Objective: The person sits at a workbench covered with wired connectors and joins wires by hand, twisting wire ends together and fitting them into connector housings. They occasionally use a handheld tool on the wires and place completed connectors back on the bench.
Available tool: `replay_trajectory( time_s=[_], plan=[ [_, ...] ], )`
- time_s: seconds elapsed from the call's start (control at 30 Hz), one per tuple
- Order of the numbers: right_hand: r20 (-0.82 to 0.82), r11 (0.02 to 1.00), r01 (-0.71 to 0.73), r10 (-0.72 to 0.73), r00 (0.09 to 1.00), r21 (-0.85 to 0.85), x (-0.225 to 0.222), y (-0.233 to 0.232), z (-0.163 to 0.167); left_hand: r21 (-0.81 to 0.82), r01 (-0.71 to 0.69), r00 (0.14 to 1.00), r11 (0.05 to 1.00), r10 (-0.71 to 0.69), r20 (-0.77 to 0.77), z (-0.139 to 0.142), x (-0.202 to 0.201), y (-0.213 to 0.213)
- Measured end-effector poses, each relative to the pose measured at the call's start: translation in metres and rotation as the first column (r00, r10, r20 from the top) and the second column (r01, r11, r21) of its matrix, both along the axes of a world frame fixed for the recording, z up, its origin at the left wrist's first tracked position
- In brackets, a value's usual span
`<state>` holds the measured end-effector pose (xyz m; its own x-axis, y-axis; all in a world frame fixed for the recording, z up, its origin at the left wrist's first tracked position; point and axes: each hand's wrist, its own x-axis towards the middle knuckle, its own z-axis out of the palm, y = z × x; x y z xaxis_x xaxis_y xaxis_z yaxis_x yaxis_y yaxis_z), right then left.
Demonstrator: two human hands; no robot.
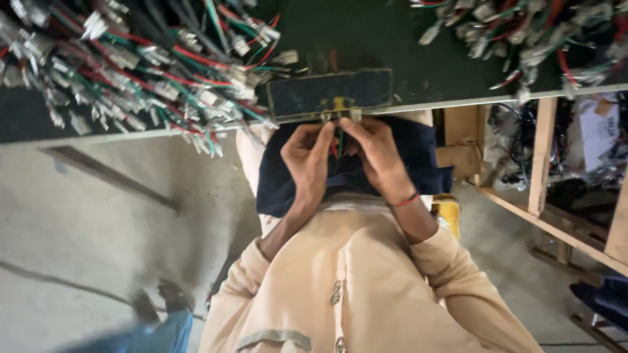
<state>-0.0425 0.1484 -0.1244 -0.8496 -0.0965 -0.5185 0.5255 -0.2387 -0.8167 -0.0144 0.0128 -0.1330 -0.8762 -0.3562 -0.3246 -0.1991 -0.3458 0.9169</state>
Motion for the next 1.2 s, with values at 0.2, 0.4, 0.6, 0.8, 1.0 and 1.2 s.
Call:
replay_trajectory(
  time_s=[0.2, 0.4, 0.6, 0.8, 1.0, 1.2],
  plan=[
    [-0.011, 1.0, 0.001, 0.0, 1.0, 0.021, -0.003, -0.006, 0.006, -0.02, -0.031, 1.0, 0.999, 0.031, -0.001, -0.004, -0.003, 0.004],
    [-0.032, 0.998, -0.006, 0.009, 0.999, 0.064, -0.003, -0.009, 0.009, -0.202, -0.066, 0.993, 0.977, 0.045, -0.109, 0.0, 0.002, 0.005],
    [-0.031, 0.998, -0.027, 0.029, 0.999, 0.058, -0.008, -0.007, 0.006, -0.201, -0.057, 0.997, 0.978, 0.044, -0.065, 0.001, 0.0, 0.0],
    [-0.019, 0.969, -0.103, 0.11, 0.994, 0.226, -0.007, -0.007, 0.006, -0.298, -0.06, 0.994, 0.953, 0.03, -0.104, 0.005, -0.008, 0.002],
    [-0.035, 0.985, -0.161, 0.164, 0.986, 0.067, -0.007, -0.009, 0.008, -0.544, -0.16, 0.965, 0.824, 0.014, -0.261, 0.015, -0.01, 0.005],
    [-0.024, 1.0, -0.023, 0.023, 0.999, -0.016, -0.007, -0.02, 0.008, -0.511, -0.016, 0.998, 0.859, -0.017, -0.06, 0.007, 0.001, -0.017]
  ],
)
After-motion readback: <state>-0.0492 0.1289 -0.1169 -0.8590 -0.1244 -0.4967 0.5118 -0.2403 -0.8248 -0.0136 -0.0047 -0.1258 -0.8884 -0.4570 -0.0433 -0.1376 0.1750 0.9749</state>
